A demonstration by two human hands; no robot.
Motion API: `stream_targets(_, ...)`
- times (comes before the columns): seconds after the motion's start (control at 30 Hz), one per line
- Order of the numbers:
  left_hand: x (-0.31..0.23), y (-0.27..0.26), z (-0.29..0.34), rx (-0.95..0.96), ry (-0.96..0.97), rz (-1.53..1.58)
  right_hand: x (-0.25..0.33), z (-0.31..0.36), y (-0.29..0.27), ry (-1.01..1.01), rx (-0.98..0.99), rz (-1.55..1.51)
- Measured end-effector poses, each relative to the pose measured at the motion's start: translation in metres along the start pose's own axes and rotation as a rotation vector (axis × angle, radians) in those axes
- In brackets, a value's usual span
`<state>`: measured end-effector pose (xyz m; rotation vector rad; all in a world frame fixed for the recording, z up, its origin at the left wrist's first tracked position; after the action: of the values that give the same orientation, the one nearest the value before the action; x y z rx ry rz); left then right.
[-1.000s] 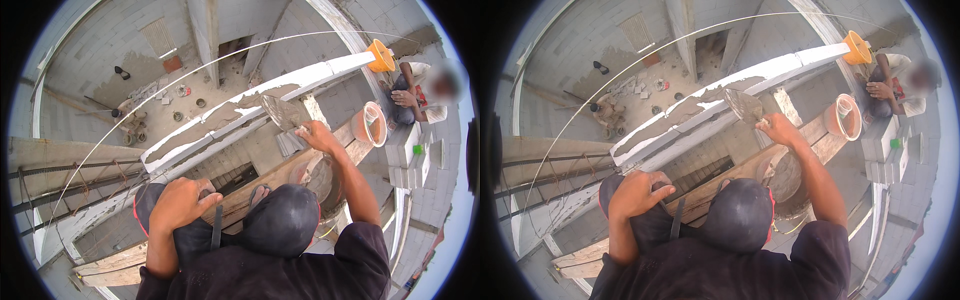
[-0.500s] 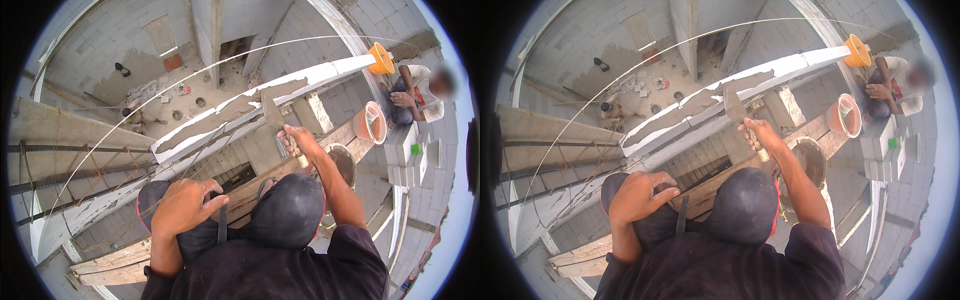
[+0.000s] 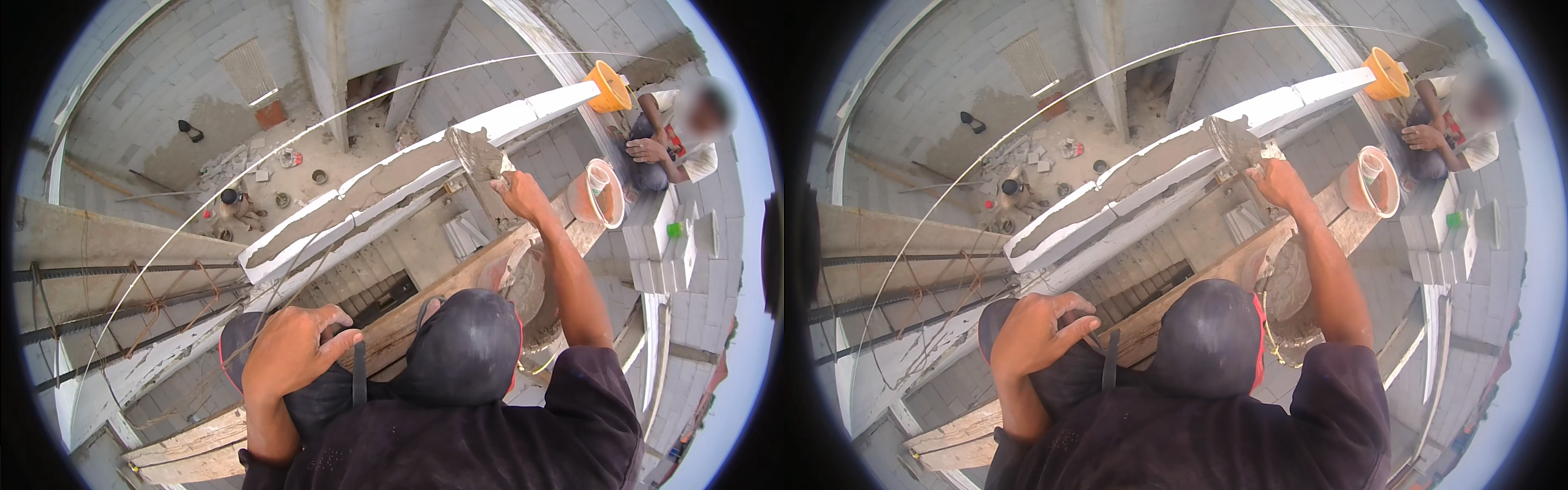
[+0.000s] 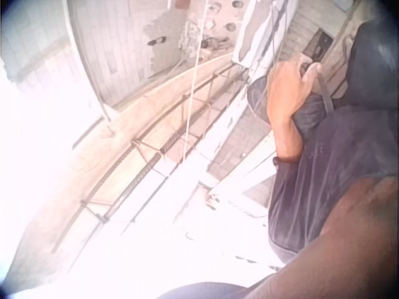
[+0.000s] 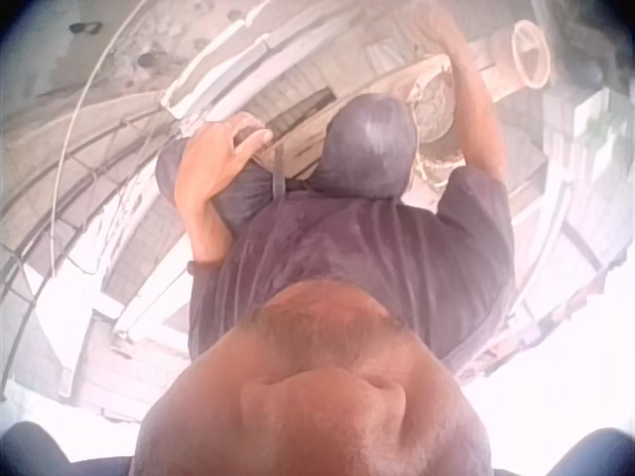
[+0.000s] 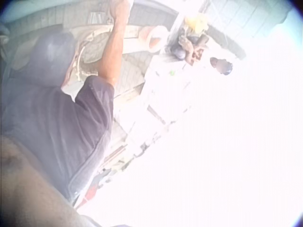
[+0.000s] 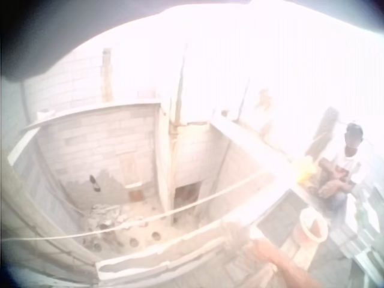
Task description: The person installs white decorative molding pieces onto a curved wall structure. They use a hammer to tap the pieces into place and a trowel to apply cement mortar into the joints between the pieces.
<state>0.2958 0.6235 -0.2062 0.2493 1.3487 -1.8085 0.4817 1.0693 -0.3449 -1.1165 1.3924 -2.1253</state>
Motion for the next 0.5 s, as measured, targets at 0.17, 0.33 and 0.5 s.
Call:
stream_targets(0.17,0.023,0.008,0.005,-0.043,0.033,0.015,-0.05,-0.047,-0.002,0.2,0.158,-0.639)
stream_targets(0.33,0.02,0.008,-0.003,0.005,0.119,-0.097,-0.167,-0.014,0.036,0.369,0.264,-1.061)
stream_targets(0.5,0.019,0.026,-0.001,-0.038,0.127,-0.101,-0.143,-0.001,0.017,0.616,0.261,-0.522)
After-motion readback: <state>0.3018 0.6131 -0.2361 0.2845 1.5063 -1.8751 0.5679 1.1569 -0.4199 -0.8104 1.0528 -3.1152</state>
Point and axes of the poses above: each hand's wrist, its own z-axis away from the middle knuckle, its own y-axis out of the palm, x = y × z, the point moved 1 cm from there along -z, towards the middle knuckle, and after that the axes turned 10 degrees about -z, right-handed, at the moved point
